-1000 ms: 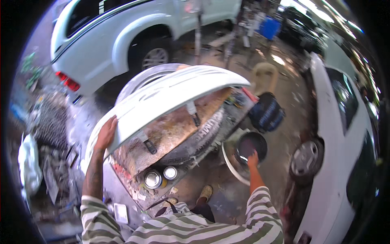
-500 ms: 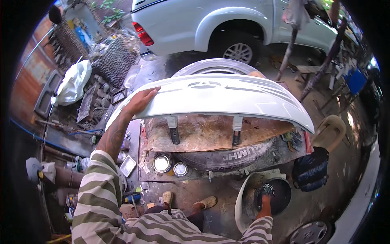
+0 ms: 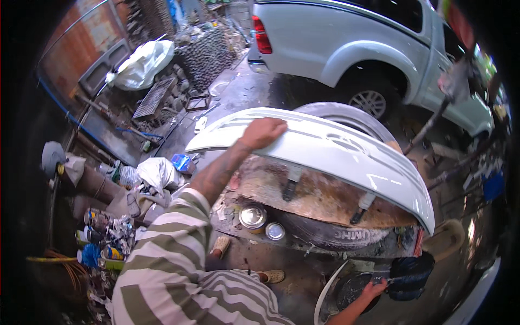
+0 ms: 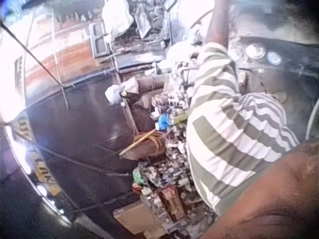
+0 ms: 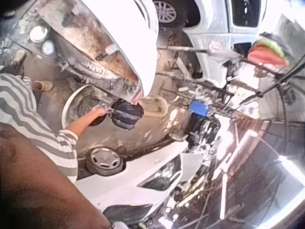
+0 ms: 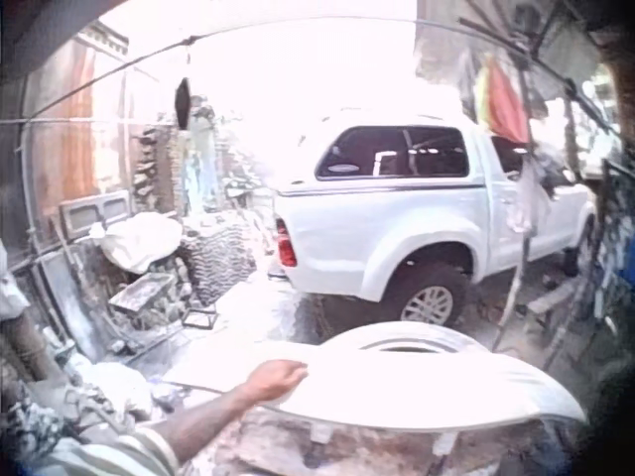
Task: Sanding the surface of a white plastic car grille in an auto workshop.
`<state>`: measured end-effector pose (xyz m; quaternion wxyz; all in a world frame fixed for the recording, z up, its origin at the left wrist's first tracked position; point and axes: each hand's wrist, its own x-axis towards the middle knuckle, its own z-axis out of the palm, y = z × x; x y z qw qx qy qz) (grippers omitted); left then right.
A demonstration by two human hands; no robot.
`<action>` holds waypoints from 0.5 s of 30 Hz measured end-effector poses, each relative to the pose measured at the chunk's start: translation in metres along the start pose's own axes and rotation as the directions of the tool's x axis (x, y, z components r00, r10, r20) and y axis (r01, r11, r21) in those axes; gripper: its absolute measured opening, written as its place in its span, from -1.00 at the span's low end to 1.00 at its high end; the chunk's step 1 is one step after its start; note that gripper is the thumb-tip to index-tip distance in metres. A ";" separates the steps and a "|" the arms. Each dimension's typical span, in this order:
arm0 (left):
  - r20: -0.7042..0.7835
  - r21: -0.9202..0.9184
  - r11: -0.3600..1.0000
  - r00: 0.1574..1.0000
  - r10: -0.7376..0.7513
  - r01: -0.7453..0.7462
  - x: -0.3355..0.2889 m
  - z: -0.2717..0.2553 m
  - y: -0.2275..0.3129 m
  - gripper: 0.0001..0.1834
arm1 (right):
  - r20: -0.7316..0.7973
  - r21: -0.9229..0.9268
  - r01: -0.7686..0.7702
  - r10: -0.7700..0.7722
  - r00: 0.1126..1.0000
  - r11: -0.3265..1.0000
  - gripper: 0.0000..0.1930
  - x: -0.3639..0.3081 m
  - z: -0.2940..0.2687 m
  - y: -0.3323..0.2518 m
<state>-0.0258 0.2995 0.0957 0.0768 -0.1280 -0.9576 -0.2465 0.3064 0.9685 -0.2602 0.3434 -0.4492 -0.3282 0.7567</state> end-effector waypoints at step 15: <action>-0.098 -0.136 0.976 0.983 0.157 -0.169 -0.104 -0.038 -0.135 -0.26 | 0.969 0.248 0.923 0.089 -0.232 -0.294 -0.36 -0.555 0.461 0.154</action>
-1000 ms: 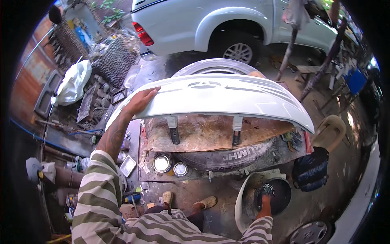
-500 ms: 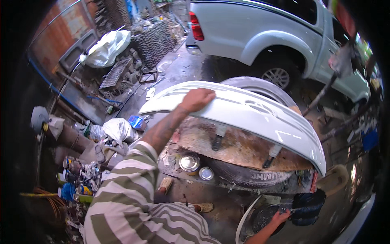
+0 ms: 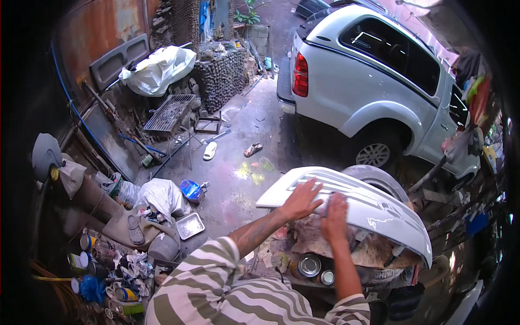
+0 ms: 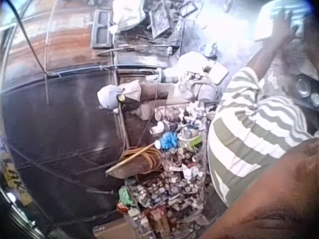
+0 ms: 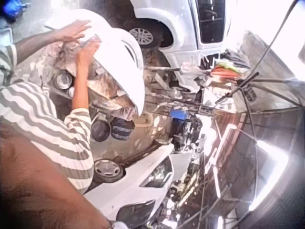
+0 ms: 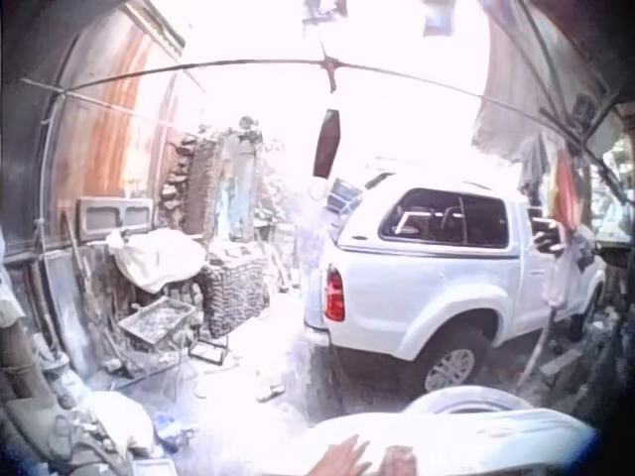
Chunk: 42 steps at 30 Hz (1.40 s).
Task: Sanding the surface of a white plastic car grille in an auto workshop.
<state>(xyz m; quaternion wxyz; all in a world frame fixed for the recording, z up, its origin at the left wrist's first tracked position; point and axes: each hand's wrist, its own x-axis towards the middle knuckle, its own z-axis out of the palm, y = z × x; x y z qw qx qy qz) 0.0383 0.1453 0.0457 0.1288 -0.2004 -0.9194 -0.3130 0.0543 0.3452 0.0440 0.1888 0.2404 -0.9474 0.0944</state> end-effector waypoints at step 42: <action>0.316 -0.413 0.904 0.915 0.252 -0.106 -0.043 -0.086 -0.143 -0.22 | -0.078 -0.251 -0.841 0.856 0.510 0.479 -0.35 0.050 -0.014 0.086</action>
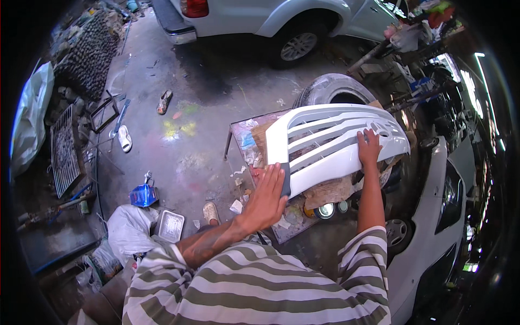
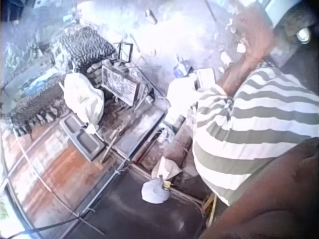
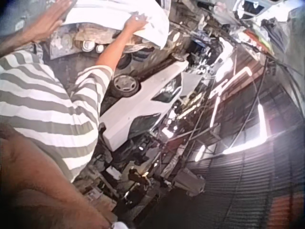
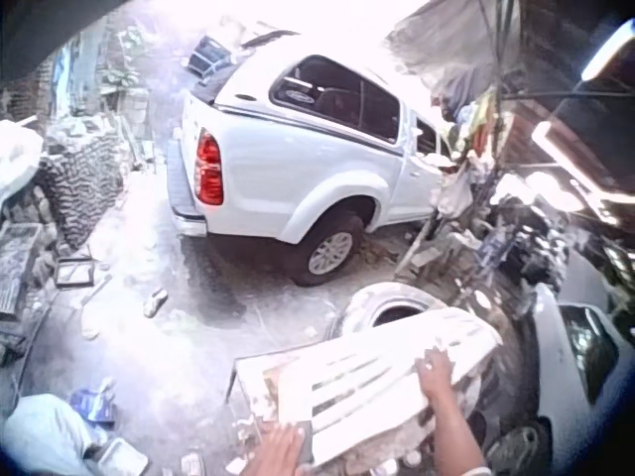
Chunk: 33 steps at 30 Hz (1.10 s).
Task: Sanding the surface of a white plastic car grille in an auto workshop.
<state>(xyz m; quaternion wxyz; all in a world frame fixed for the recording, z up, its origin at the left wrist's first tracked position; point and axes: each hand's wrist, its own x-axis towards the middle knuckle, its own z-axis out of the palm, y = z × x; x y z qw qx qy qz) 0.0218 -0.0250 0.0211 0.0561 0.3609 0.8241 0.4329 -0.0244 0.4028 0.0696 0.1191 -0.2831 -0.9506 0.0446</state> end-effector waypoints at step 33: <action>0.047 0.200 0.980 0.998 -0.029 0.019 0.021 -0.004 0.000 -0.15 | 0.250 -0.096 0.068 -0.042 0.967 0.993 -0.20 0.053 -0.029 0.027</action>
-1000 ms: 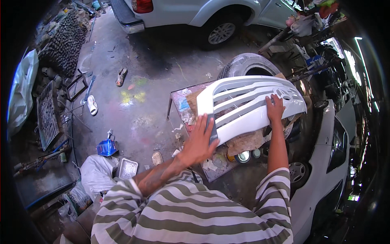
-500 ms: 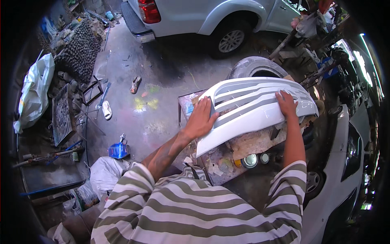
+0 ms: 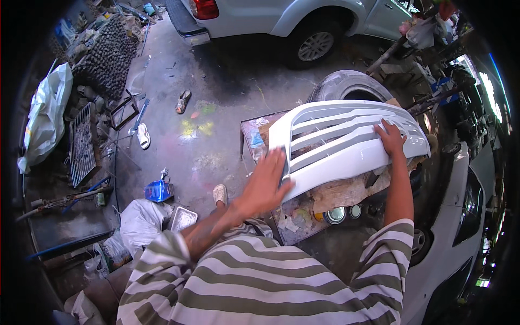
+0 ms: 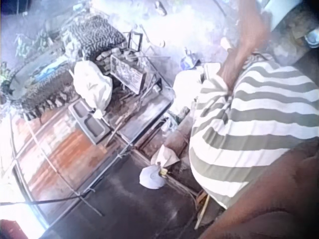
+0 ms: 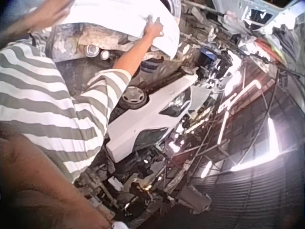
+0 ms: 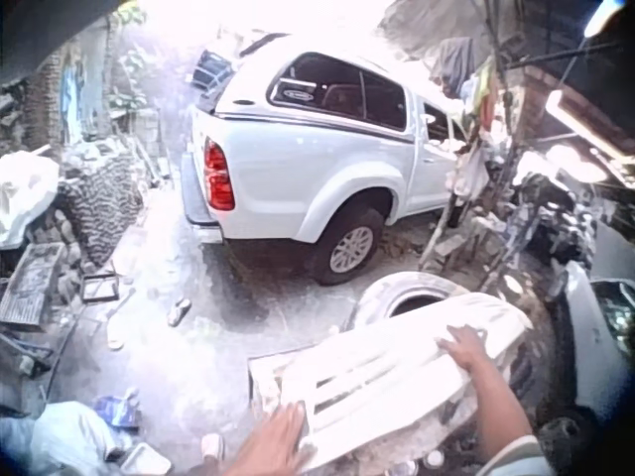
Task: Sanding the surface of a white plastic car grille in an auto workshop.
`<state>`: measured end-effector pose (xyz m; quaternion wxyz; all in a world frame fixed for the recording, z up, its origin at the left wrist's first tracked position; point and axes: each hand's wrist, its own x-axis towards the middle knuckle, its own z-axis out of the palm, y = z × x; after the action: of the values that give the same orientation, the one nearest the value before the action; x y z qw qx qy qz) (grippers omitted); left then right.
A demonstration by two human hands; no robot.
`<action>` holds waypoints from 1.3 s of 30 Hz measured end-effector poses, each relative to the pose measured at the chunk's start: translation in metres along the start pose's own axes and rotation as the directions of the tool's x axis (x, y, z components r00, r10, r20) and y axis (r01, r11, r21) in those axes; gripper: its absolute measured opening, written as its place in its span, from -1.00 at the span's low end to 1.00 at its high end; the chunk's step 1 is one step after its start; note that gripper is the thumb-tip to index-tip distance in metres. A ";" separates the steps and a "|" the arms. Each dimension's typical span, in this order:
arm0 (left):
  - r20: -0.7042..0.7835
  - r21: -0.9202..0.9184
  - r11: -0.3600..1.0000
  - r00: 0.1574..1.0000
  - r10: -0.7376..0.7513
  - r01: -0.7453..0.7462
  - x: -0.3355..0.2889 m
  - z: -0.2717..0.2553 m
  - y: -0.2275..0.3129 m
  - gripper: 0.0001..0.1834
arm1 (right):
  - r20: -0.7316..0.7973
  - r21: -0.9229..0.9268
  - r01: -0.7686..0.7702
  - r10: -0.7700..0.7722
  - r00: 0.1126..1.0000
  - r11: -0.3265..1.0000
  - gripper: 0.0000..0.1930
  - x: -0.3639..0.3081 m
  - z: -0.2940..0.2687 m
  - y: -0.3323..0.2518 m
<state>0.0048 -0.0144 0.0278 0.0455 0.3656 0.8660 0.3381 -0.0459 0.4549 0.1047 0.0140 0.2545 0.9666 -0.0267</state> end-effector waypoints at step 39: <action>-0.049 0.063 0.997 0.998 -0.044 0.047 0.014 0.011 -0.007 -0.03 | -0.150 0.030 0.051 -0.046 0.988 0.998 -0.34 0.010 0.020 0.013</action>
<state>-0.0063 -0.0028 0.0174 0.0209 0.3387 0.8854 0.3176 -0.0478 0.4695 0.0835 -0.0631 0.2325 0.9702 -0.0244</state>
